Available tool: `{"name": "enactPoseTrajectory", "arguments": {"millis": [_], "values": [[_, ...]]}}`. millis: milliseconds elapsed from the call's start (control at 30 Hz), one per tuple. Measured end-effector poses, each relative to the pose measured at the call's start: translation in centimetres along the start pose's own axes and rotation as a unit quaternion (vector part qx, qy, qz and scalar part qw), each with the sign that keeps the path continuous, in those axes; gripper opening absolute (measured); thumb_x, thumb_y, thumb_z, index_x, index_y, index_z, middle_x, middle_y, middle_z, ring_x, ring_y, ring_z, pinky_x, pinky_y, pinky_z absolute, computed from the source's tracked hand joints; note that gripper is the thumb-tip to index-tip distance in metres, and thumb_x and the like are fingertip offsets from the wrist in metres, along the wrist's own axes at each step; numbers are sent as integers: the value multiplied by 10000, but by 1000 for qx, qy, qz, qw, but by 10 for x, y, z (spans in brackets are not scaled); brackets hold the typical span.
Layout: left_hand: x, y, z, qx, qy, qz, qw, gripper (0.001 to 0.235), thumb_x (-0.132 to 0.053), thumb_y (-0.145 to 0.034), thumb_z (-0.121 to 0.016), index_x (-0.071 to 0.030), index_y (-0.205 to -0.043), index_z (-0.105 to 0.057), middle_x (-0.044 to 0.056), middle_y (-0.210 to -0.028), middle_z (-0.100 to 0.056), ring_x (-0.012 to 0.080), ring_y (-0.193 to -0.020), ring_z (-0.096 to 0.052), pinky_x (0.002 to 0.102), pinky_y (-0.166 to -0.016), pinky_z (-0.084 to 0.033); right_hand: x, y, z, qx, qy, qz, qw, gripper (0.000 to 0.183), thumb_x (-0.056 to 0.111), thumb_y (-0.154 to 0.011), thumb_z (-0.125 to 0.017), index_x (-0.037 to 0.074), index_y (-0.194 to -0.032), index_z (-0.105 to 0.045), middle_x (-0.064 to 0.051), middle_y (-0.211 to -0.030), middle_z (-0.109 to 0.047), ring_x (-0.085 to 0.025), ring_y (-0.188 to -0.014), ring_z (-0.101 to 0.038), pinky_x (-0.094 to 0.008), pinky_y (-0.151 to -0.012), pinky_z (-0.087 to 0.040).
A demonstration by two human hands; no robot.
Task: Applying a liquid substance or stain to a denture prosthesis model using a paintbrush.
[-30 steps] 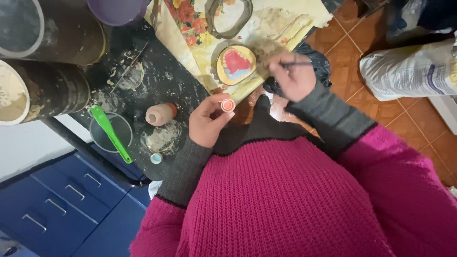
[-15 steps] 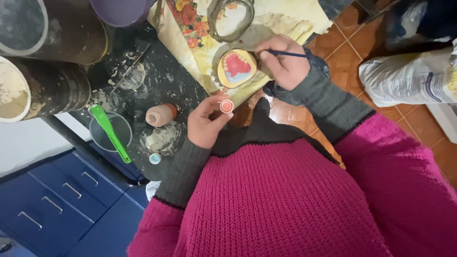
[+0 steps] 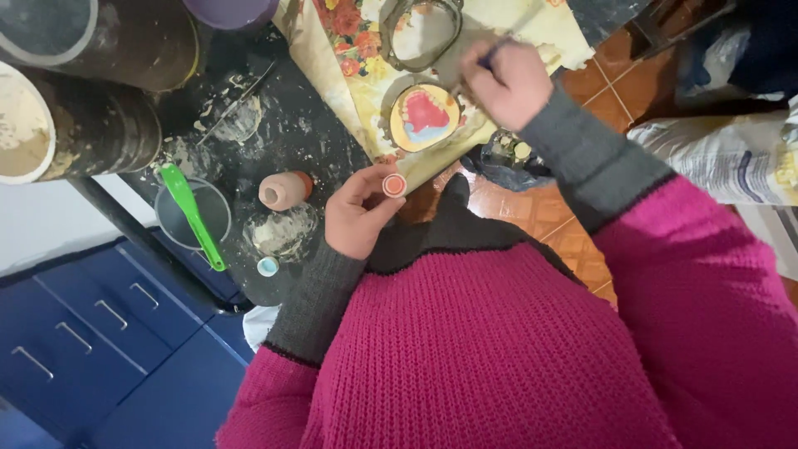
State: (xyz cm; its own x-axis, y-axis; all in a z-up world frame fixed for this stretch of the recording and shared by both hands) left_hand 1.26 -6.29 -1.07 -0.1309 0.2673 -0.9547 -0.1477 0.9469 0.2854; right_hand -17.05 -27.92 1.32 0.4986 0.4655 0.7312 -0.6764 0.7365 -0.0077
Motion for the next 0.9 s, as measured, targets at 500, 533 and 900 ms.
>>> {"name": "enactPoseTrajectory", "arguments": {"millis": [500,533,900], "values": [[-5,17,13,-45,-26,1,999,414,-14,-912,-747,-17,-1312,-639,23,-1090,-752,54,-975,-664,228,-860,-553,65,-83,-58,163,43,154,974,169,196,-1022,-626,34,-997,-669,-173,-785,-659,-359,-717,-663,-469,-658,-497],[-3,18,15,-49,-24,1,999,414,-14,-912,-747,-17,-1312,-639,23,-1090,-752,54,-975,-664,228,-860,-553,64,-81,-58,166,43,157,972,169,196,-1022,-626,34,-997,-669,-173,-785,-659,-359,-717,-663,-469,-658,-497],[-3,24,17,-40,35,1,999,393,-26,-936,-712,-14,-1318,-623,23,-1107,-745,57,-982,-676,238,-870,-560,90,-55,-80,208,164,223,938,246,308,-979,-638,71,-928,-681,-162,-624,-618,-396,-602,-639,-531,-572,-486]]}}
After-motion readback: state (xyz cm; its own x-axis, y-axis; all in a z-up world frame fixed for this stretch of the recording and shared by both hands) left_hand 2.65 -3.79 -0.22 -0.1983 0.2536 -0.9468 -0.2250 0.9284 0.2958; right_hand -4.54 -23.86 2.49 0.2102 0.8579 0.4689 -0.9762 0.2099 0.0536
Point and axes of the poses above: each hand's wrist, its own y-axis away from the middle knuckle, its own z-axis out of the back of the hand, x = y × z, the point moved 7 cm from there along -y, towards the middle knuckle
